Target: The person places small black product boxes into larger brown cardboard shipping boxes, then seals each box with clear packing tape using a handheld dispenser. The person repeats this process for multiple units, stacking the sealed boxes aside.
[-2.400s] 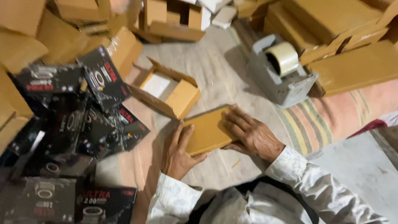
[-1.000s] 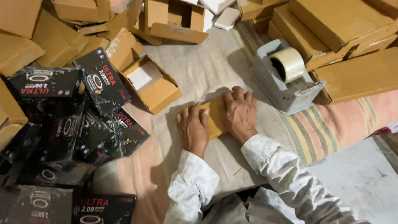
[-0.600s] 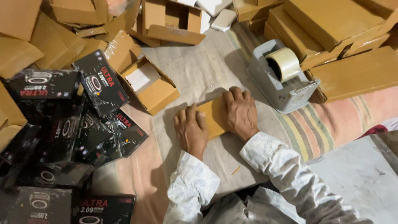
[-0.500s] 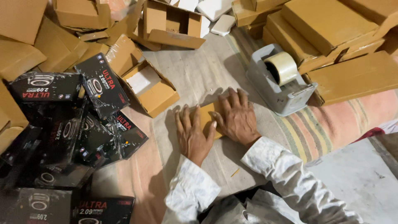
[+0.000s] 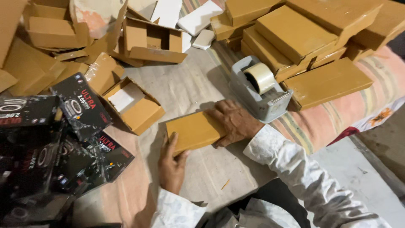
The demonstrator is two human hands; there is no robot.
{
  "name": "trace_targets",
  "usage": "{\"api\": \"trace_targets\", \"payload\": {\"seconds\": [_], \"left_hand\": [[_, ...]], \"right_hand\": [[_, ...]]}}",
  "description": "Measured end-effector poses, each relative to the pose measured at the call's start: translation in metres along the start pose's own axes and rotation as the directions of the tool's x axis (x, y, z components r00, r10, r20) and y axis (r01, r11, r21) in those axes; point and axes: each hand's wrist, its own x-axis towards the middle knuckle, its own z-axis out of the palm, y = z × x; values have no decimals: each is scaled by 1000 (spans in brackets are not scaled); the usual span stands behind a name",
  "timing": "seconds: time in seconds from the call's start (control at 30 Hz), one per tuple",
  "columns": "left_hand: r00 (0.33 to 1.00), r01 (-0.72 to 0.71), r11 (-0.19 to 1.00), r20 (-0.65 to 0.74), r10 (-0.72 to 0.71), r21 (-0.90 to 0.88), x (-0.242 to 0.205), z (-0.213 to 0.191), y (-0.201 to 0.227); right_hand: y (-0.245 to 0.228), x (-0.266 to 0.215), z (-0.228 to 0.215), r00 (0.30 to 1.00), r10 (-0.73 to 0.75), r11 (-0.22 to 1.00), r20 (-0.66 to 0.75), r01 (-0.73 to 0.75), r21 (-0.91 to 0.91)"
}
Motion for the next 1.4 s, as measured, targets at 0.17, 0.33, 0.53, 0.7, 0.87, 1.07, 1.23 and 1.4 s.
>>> {"api": "trace_targets", "payload": {"seconds": [0.17, 0.33, 0.53, 0.7, 0.87, 1.07, 1.23, 1.4], "left_hand": [[988, 120, 809, -12, -155, -575, -2, -12, -17], [963, 264, 625, 166, -211, -735, 0, -14, 5], [989, 148, 620, 96, -117, -770, -24, 4, 62], [980, 80, 640, 178, 89, -764, -32, -11, 58], [987, 59, 914, -116, -115, -400, -18, -22, 15], [961, 191, 974, -179, -210, -121, -27, -13, 1], [968, 122, 993, -219, -121, -9, -25, -10, 6], [939, 103, 982, -309, -149, -162, -20, -9, 3]], "right_hand": [[-4, -17, -3, 1000, 2, 995, 9, -3, 97], [-38, -72, -2, 903, 60, 976, -426, 36, 215], [-79, -101, 27, 627, 762, 129, -163, 99, 987], [-29, -137, -24, 211, 663, 612, -718, 400, 683], [86, -172, -101, -77, 551, 786, -831, -286, 548], [228, -189, -56, -58, 847, 445, -529, -469, 763], [237, -193, -30, -83, 856, 410, -509, -490, 769], [127, -137, -13, 85, 582, 811, -809, 11, 585]]}}
